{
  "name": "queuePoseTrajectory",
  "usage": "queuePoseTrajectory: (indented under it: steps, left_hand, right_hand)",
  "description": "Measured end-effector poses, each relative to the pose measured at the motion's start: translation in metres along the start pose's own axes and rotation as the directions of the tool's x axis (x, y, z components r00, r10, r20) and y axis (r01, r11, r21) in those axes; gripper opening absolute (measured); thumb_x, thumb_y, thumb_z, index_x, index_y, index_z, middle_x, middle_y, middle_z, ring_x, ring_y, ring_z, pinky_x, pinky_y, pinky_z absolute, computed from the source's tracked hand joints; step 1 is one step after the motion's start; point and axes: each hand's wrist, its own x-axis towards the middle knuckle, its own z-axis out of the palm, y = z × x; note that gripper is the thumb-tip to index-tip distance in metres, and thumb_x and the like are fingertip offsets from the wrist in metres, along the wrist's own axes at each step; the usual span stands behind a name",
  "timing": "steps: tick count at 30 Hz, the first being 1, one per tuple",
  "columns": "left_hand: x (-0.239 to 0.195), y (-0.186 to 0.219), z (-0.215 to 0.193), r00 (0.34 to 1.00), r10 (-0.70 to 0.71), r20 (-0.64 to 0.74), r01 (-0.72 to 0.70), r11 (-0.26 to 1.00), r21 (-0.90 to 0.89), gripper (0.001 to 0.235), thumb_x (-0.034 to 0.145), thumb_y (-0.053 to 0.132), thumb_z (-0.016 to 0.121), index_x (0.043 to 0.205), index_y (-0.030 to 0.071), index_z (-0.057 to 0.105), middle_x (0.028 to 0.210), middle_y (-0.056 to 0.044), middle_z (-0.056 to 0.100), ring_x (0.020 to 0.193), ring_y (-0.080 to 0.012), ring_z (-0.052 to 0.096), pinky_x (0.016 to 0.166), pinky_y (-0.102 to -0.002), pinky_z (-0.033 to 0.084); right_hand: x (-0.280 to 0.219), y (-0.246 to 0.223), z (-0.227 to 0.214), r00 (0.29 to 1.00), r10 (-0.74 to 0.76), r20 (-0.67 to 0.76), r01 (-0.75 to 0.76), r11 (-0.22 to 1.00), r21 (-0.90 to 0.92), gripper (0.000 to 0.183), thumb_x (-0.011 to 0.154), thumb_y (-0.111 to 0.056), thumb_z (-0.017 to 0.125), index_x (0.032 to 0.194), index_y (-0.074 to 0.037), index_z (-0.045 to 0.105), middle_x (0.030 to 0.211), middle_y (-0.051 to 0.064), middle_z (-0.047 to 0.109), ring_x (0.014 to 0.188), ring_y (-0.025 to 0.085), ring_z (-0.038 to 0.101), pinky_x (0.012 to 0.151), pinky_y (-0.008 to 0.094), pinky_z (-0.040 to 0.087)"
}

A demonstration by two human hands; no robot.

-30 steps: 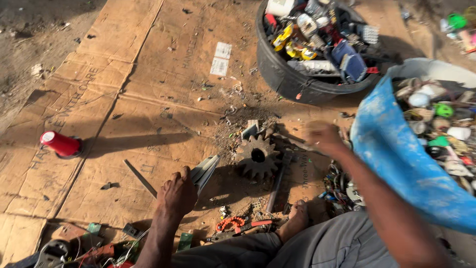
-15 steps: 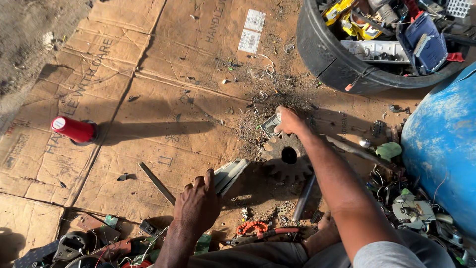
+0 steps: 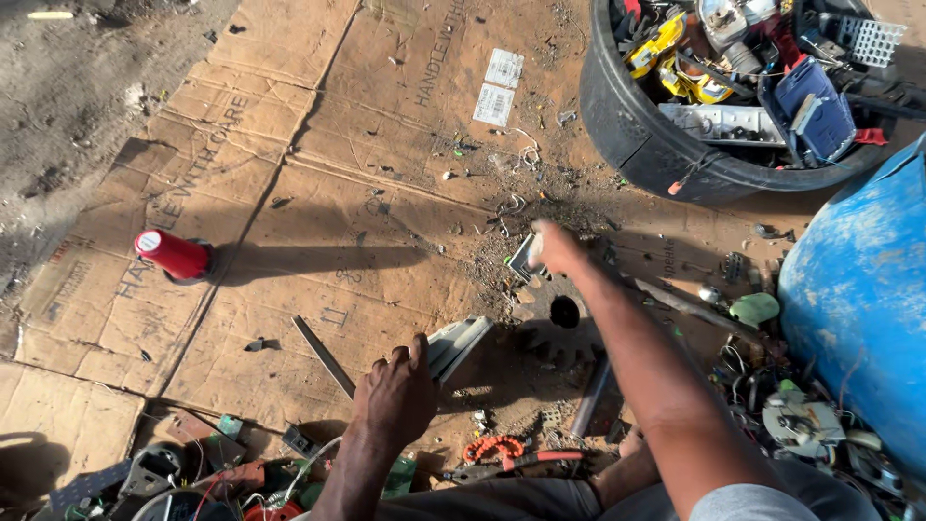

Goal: The person sits on the ground and uses a hammer to smash and dismantle a white electronic device, likely a remote control or keypad. They repeatedly strike the device to break the casing and separate internal components, then use their hands to pull apart the pieces and remove the circuit board.

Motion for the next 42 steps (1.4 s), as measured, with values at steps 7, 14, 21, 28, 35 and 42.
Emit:
queuePoseTrajectory:
  steps: [7, 14, 21, 28, 35, 42]
  left_hand:
    - [0.004, -0.005, 0.003, 0.999, 0.008, 0.042, -0.008, 1.000, -0.005, 0.067, 0.095, 0.040, 0.066, 0.146, 0.009, 0.037, 0.118, -0.021, 0.066, 0.107, -0.0378, 0.067, 0.088, -0.050, 0.057]
    - [0.004, -0.009, 0.011, 0.998, 0.061, 0.001, -0.061, 0.998, 0.001, 0.063, 0.092, 0.040, 0.070, 0.138, 0.008, 0.043, 0.112, -0.022, 0.067, 0.091, -0.0362, 0.071, 0.070, -0.047, 0.061]
    - [0.019, -0.021, 0.008, 0.985, 0.092, -0.148, -0.111, 0.985, -0.129, 0.038, 0.088, 0.020, 0.069, 0.122, 0.005, 0.060, 0.105, -0.020, 0.075, 0.072, -0.0258, 0.076, 0.059, -0.040, 0.063]
    - [0.025, 0.040, -0.011, 0.889, 0.291, -0.354, -0.372, 0.909, -0.186, 0.051, 0.074, 0.024, 0.083, 0.118, 0.007, 0.064, 0.103, -0.021, 0.074, 0.085, -0.0338, 0.072, 0.075, -0.043, 0.060]
    - [0.082, 0.119, -0.017, 0.935, 0.271, -0.229, -0.312, 0.935, -0.167, 0.067, 0.079, 0.019, 0.074, 0.142, 0.014, 0.052, 0.116, -0.019, 0.071, 0.093, -0.0361, 0.075, 0.078, -0.044, 0.065]
    - [0.087, 0.129, 0.007, 0.878, 0.264, -0.399, -0.267, 0.963, 0.049, 0.092, 0.073, 0.030, 0.082, 0.152, 0.022, 0.036, 0.135, -0.023, 0.056, 0.104, -0.0442, 0.067, 0.080, -0.051, 0.059]
  right_hand:
    - [-0.018, -0.011, -0.005, 0.997, 0.055, 0.052, -0.057, 0.997, 0.053, 0.057, 0.077, -0.019, 0.092, 0.123, -0.004, 0.062, 0.099, 0.020, 0.073, 0.095, 0.031, 0.071, 0.080, 0.049, 0.055]
    - [-0.024, 0.005, -0.252, 0.660, -0.258, -0.705, 0.081, 0.958, -0.275, 0.064, 0.096, -0.019, 0.080, 0.139, 0.010, 0.044, 0.126, 0.030, 0.062, 0.116, 0.041, 0.063, 0.099, 0.052, 0.052]
    - [-0.139, 0.038, -0.265, 0.717, -0.047, -0.695, 0.040, 0.999, -0.027, 0.038, 0.104, -0.030, 0.077, 0.126, -0.002, 0.062, 0.105, 0.017, 0.069, 0.093, 0.034, 0.069, 0.080, 0.049, 0.053]
    - [-0.250, 0.102, 0.015, 0.997, 0.011, 0.072, 0.006, 0.973, -0.231, 0.055, 0.087, -0.059, 0.070, 0.077, -0.005, 0.072, 0.076, 0.019, 0.066, 0.073, 0.035, 0.063, 0.070, 0.053, 0.048]
    - [-0.225, 0.087, 0.054, 0.949, 0.243, 0.203, -0.293, 0.917, 0.272, 0.050, 0.085, -0.050, 0.075, 0.087, -0.001, 0.067, 0.071, 0.016, 0.066, 0.050, 0.024, 0.059, 0.054, 0.046, 0.051]
    - [-0.210, 0.105, 0.027, 0.930, 0.233, 0.286, -0.300, 0.028, 0.953, 0.036, 0.094, -0.038, 0.063, 0.086, -0.003, 0.061, 0.067, 0.015, 0.062, 0.045, 0.025, 0.056, 0.045, 0.044, 0.047]
